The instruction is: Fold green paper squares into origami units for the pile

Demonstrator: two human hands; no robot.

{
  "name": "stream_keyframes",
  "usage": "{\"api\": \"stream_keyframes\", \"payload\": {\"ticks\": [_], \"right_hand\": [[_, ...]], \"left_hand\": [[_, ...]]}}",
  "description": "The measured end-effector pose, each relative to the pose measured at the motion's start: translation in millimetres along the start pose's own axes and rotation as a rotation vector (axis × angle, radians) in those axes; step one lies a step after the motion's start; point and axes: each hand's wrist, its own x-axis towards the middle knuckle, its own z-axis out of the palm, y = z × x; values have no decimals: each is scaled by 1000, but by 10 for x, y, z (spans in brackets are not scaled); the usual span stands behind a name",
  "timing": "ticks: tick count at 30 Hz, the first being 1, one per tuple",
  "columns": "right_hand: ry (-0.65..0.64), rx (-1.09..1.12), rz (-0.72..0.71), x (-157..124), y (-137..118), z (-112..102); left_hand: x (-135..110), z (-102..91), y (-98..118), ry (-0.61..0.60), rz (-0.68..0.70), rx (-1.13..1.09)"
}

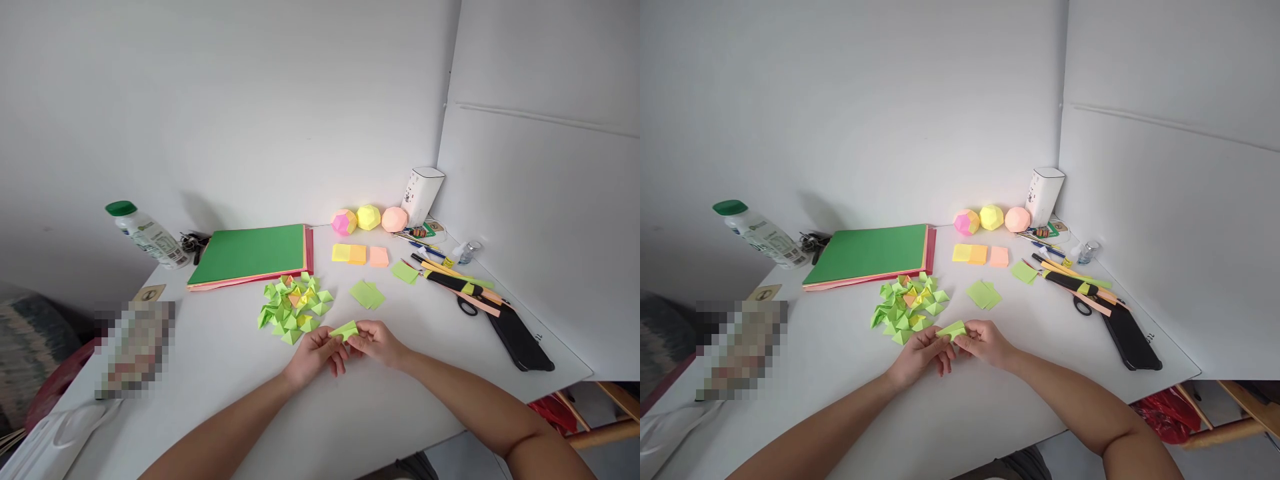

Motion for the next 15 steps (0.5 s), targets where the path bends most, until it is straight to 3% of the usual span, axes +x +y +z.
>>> {"api": "stream_keyframes", "payload": {"ticks": [15], "right_hand": [[70, 19, 80, 37, 38, -5]], "left_hand": [[-2, 30, -20, 18, -22, 55]]}}
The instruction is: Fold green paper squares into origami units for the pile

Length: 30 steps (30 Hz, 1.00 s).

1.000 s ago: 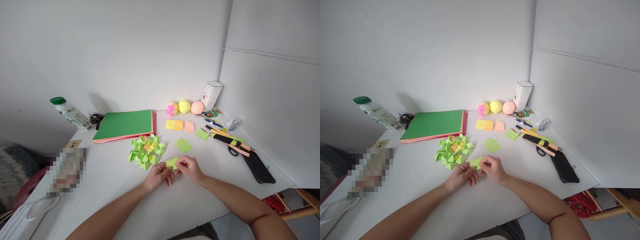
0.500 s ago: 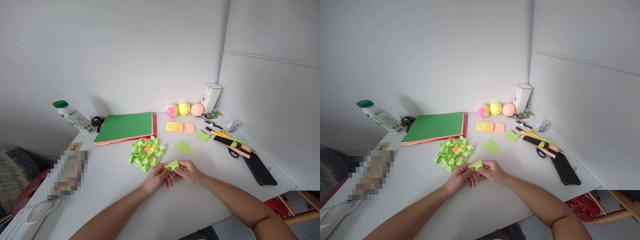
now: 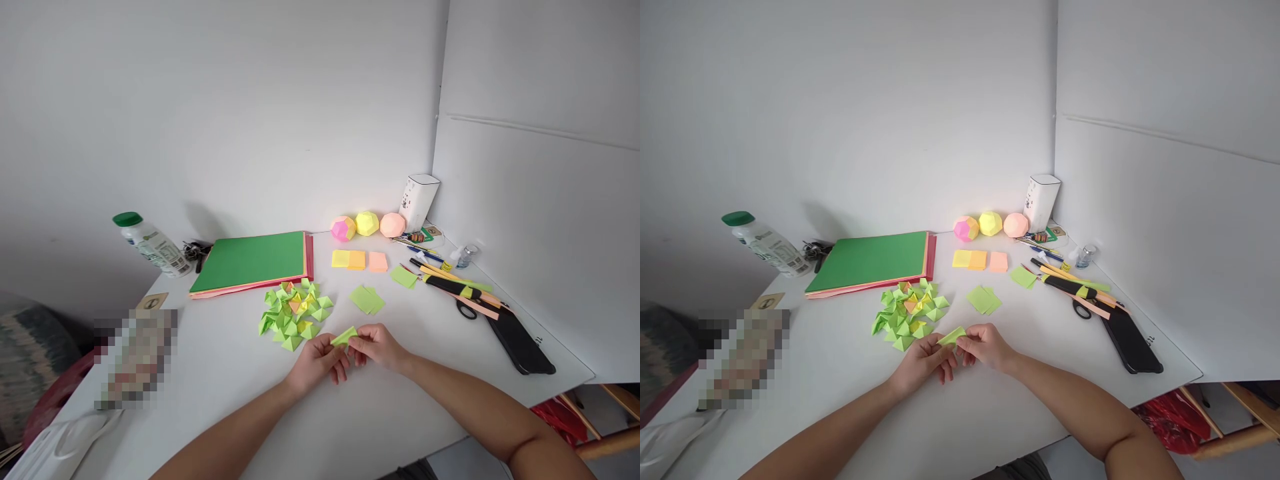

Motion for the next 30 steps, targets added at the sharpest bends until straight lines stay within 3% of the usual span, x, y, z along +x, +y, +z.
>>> {"api": "stream_keyframes", "payload": {"ticks": [16, 25, 30], "right_hand": [[29, -24, 16, -15, 4, 32], [-20, -36, -6, -28, 8, 30], [25, -112, -6, -36, 42, 41]], "left_hand": [[-1, 21, 3, 0, -26, 61], [-6, 16, -60, 3, -2, 72], [-2, 5, -92, -22, 1, 85]]}}
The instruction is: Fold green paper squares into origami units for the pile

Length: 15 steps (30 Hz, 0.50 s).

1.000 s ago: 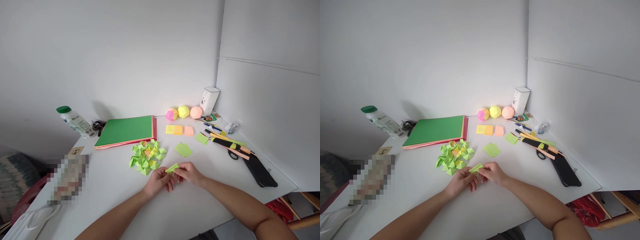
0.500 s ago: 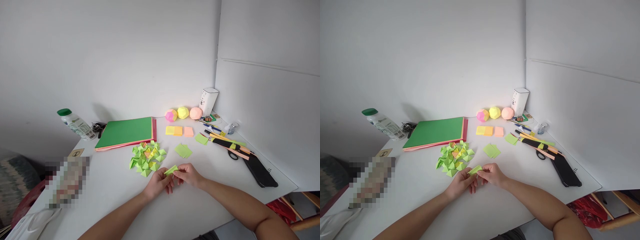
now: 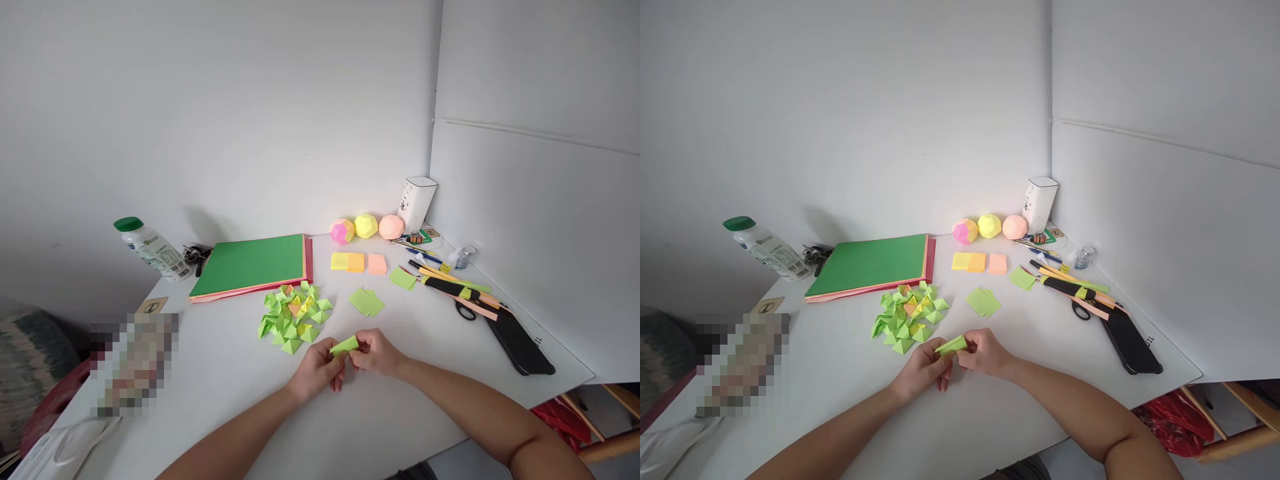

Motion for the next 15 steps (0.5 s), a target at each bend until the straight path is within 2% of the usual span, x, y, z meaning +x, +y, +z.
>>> {"api": "stream_keyframes", "payload": {"ticks": [12, 15], "right_hand": [[2, 301, 6, 73, -65, -118], [-33, 282, -20, 50, -77, -93]], "left_hand": [[-3, -2, 88, 60, 11, -83], [-3, -10, 67, 47, 13, -66]]}}
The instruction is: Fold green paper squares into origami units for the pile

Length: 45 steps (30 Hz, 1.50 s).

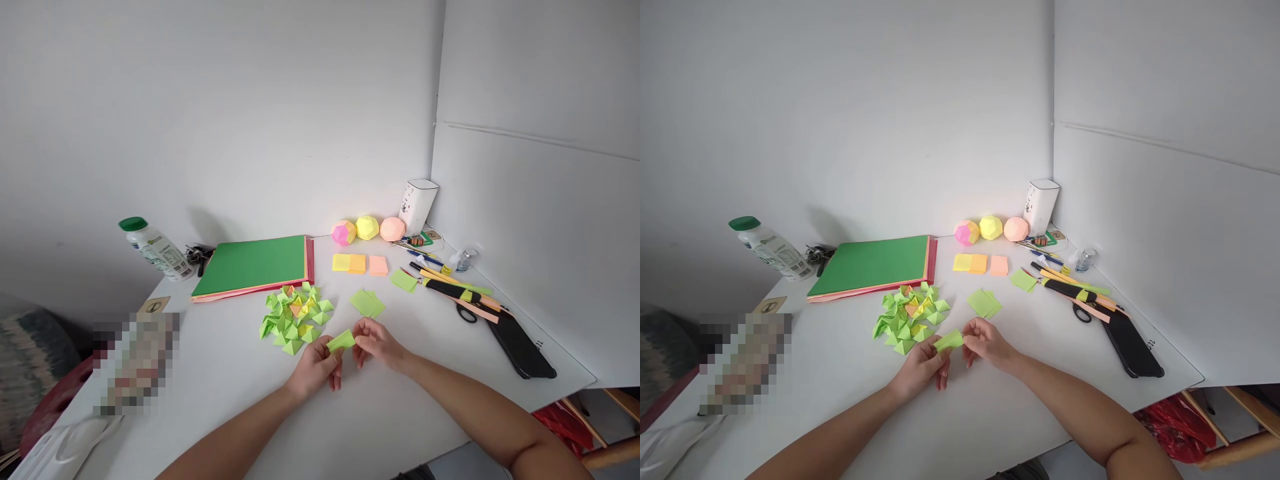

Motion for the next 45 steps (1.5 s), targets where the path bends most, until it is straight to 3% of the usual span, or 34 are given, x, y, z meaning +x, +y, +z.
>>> {"api": "stream_keyframes", "payload": {"ticks": [3, 8, 24, 29, 35, 45], "right_hand": [[-77, -124, -10, -20, 49, 32], [-81, -209, -6, -33, 116, 37], [-36, -107, 11, -1, 61, -20], [-60, -139, 0, -19, 83, 6], [-43, -176, 11, -43, 57, 37], [-31, 39, 18, 29, 50, -50]], "left_hand": [[1, -3, -16, -26, -4, 43], [18, -7, -43, -62, -18, 92], [8, -22, 18, -21, 0, -72], [-5, -16, 8, -77, 25, -38], [-7, -3, 13, -56, -5, 39], [32, -28, -15, -45, 24, -67]]}}
